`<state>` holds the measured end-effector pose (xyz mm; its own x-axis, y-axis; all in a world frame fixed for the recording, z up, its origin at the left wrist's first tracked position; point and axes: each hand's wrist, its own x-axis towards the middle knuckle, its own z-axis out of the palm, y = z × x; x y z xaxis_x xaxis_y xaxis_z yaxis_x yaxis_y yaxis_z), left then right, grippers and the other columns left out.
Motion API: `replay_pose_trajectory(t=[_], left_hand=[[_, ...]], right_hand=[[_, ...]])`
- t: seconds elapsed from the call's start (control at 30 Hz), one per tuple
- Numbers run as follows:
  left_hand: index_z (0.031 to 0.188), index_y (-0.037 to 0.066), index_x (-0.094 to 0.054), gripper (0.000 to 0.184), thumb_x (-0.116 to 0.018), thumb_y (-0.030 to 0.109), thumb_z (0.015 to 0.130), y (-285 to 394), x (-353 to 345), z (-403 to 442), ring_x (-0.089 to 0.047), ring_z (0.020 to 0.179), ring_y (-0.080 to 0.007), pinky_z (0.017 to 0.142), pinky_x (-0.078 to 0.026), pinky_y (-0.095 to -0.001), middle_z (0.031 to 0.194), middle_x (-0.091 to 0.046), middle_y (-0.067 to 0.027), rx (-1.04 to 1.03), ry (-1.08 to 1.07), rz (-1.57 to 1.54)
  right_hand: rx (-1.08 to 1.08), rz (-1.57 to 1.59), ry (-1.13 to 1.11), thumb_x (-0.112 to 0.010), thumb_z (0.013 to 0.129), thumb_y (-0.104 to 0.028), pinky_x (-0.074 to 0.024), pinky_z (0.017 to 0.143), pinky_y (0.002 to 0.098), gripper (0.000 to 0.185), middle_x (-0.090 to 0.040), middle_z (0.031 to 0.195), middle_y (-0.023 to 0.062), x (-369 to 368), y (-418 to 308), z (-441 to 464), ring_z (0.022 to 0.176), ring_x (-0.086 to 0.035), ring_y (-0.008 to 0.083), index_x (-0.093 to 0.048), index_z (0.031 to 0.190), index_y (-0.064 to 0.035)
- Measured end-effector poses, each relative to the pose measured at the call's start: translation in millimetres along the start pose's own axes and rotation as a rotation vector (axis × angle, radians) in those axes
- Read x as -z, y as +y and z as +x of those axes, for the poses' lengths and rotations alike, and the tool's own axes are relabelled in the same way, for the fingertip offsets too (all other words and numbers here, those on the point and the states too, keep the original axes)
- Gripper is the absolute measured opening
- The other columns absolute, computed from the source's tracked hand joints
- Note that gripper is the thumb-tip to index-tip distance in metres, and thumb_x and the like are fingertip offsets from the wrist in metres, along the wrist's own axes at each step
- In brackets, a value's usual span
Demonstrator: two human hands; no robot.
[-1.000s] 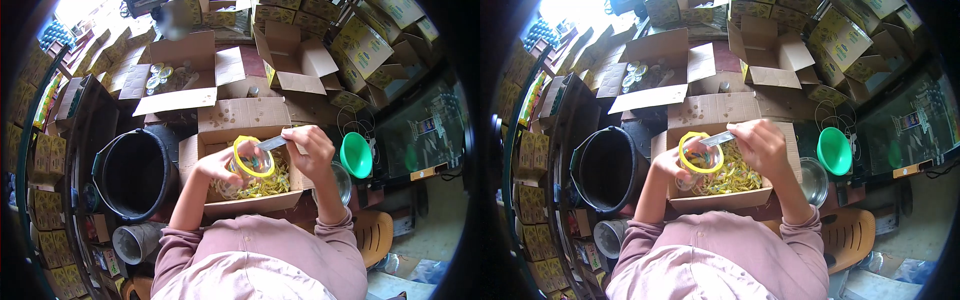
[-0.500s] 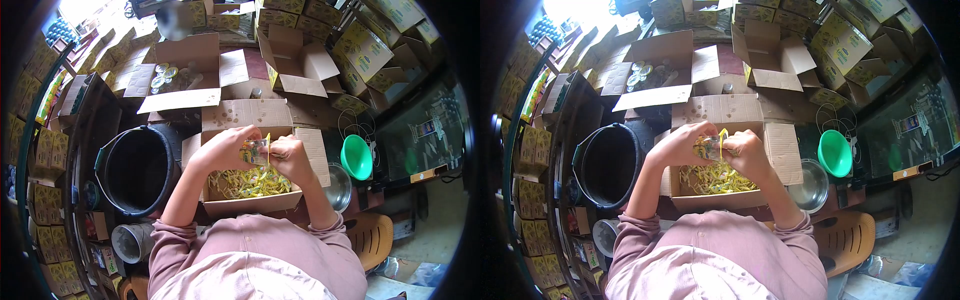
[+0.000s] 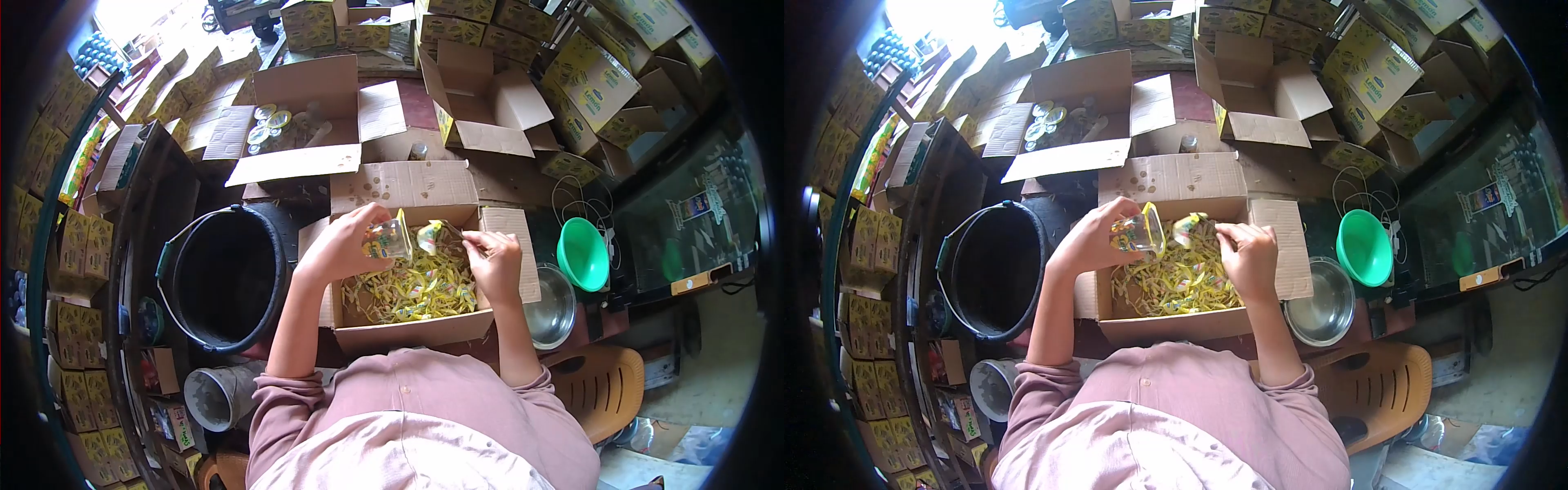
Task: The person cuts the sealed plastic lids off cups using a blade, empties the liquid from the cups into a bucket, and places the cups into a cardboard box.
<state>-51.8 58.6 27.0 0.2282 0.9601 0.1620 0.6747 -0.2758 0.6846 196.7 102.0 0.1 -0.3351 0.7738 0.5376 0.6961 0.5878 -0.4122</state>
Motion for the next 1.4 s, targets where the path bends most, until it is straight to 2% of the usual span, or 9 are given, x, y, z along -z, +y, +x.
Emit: replay_pose_trajectory(t=[0.1, 0.23, 0.33, 0.43, 0.53, 0.83, 1.03, 1.23, 1.4], left_hand=[[0.108, 0.005, -0.045, 0.060, -0.075, 0.017, 0.056, -5.6, -5.7, -5.3, -0.055, 0.095, -0.0258, 0.082, -0.044, -0.0335, 0.099, -0.056, -0.0119, 0.038, 0.057, -0.100], [0.112, 0.005, -0.040, 0.068, -0.079, 0.008, 0.056, -0.4, -15.9, -10.5, -0.057, 0.089, -0.0147, 0.080, -0.048, -0.0285, 0.097, -0.056, -0.0095, -0.069, 0.243, -0.256], [0.114, 0.005, -0.040, 0.072, -0.079, 0.007, 0.054, -3.4, -34.9, -13.5, -0.053, 0.098, -0.0229, 0.083, -0.045, -0.0316, 0.107, -0.051, -0.0115, -0.067, 0.328, -0.519], [0.115, 0.004, -0.032, 0.076, -0.079, 0.006, 0.055, 12.7, -36.9, -11.1, -0.052, 0.100, -0.0204, 0.086, -0.043, -0.0295, 0.107, -0.049, -0.0105, -0.251, 0.429, -0.196], [0.116, 0.004, -0.026, 0.080, -0.079, 0.007, 0.056, 21.4, -45.7, -14.5, -0.052, 0.099, -0.0192, 0.087, -0.041, -0.0294, 0.107, -0.049, -0.0105, -0.277, 0.493, -0.111], [0.117, 0.004, -0.025, 0.080, -0.078, 0.009, 0.058, 35.3, -49.7, -15.4, -0.053, 0.098, -0.0208, 0.084, -0.043, -0.0309, 0.106, -0.049, -0.0127, -0.306, 0.565, -0.234], [0.126, 0.003, -0.021, 0.085, -0.075, 0.009, 0.061, 38.9, -48.7, -16.8, -0.054, 0.098, -0.0216, 0.084, -0.044, -0.0321, 0.107, -0.049, -0.0119, -0.280, 0.501, -0.255], [0.129, 0.002, -0.020, 0.085, -0.073, 0.007, 0.062, 35.0, -56.2, -18.4, -0.052, 0.098, -0.0201, 0.083, -0.044, -0.0306, 0.107, -0.049, -0.0119, -0.220, 0.413, -0.514], [0.130, 0.002, -0.019, 0.086, -0.072, 0.006, 0.062, 36.7, -48.4, -17.7, -0.051, 0.096, -0.0189, 0.082, -0.044, -0.0288, 0.107, -0.048, -0.0121, -0.273, 0.411, -0.369]], right_hand=[[-0.059, 0.044, 0.005, -0.066, 0.067, -0.004, -0.0375, 0.066, 0.0295, 0.015, -0.063, 0.070, 0.0035, 1.4, 2.2, -6.3, 0.065, -0.058, 0.0176, -0.065, 0.081, -0.0091], [-0.264, 0.348, 0.101, -0.065, 0.069, 0.001, -0.0389, 0.061, 0.0263, 0.024, -0.063, 0.070, 0.0031, 11.1, -19.0, -6.0, 0.062, -0.057, 0.0118, -0.064, 0.091, -0.0078], [-0.296, 0.507, 0.160, -0.064, 0.071, 0.002, -0.0398, 0.057, 0.0237, 0.027, -0.061, 0.071, 0.0031, 12.8, -28.0, -7.7, 0.061, -0.054, 0.0093, -0.063, 0.096, -0.0070], [-0.256, 0.558, 0.204, -0.064, 0.071, 0.003, -0.0410, 0.056, 0.0227, 0.024, -0.060, 0.074, 0.0044, 10.0, -33.1, -10.7, 0.062, -0.052, 0.0101, -0.063, 0.094, -0.0062], [-0.109, 0.594, 0.276, -0.064, 0.072, 0.003, -0.0411, 0.056, 0.0229, 0.021, -0.060, 0.076, 0.0053, 10.7, -41.4, -8.6, 0.063, -0.052, 0.0108, -0.063, 0.091, -0.0054], [-0.025, 0.647, 0.310, -0.064, 0.071, 0.005, -0.0447, 0.056, 0.0224, 0.020, -0.059, 0.076, 0.0076, 14.6, -56.7, -5.4, 0.063, -0.055, 0.0118, -0.062, 0.089, -0.0024], [-0.043, 0.673, 0.302, -0.064, 0.070, 0.005, -0.0451, 0.055, 0.0221, 0.020, -0.058, 0.073, 0.0069, 11.2, -56.7, -6.9, 0.062, -0.055, 0.0114, -0.062, 0.089, -0.0021], [-0.020, 0.659, 0.302, -0.065, 0.069, 0.006, -0.0454, 0.054, 0.0222, 0.021, -0.058, 0.072, 0.0069, 13.9, -58.5, -6.6, 0.060, -0.055, 0.0114, -0.062, 0.088, -0.0016], [0.022, 0.623, 0.304, -0.066, 0.068, 0.005, -0.0452, 0.053, 0.0220, 0.020, -0.059, 0.071, 0.0069, 15.1, -59.1, -4.3, 0.058, -0.056, 0.0112, -0.063, 0.087, -0.0014]])
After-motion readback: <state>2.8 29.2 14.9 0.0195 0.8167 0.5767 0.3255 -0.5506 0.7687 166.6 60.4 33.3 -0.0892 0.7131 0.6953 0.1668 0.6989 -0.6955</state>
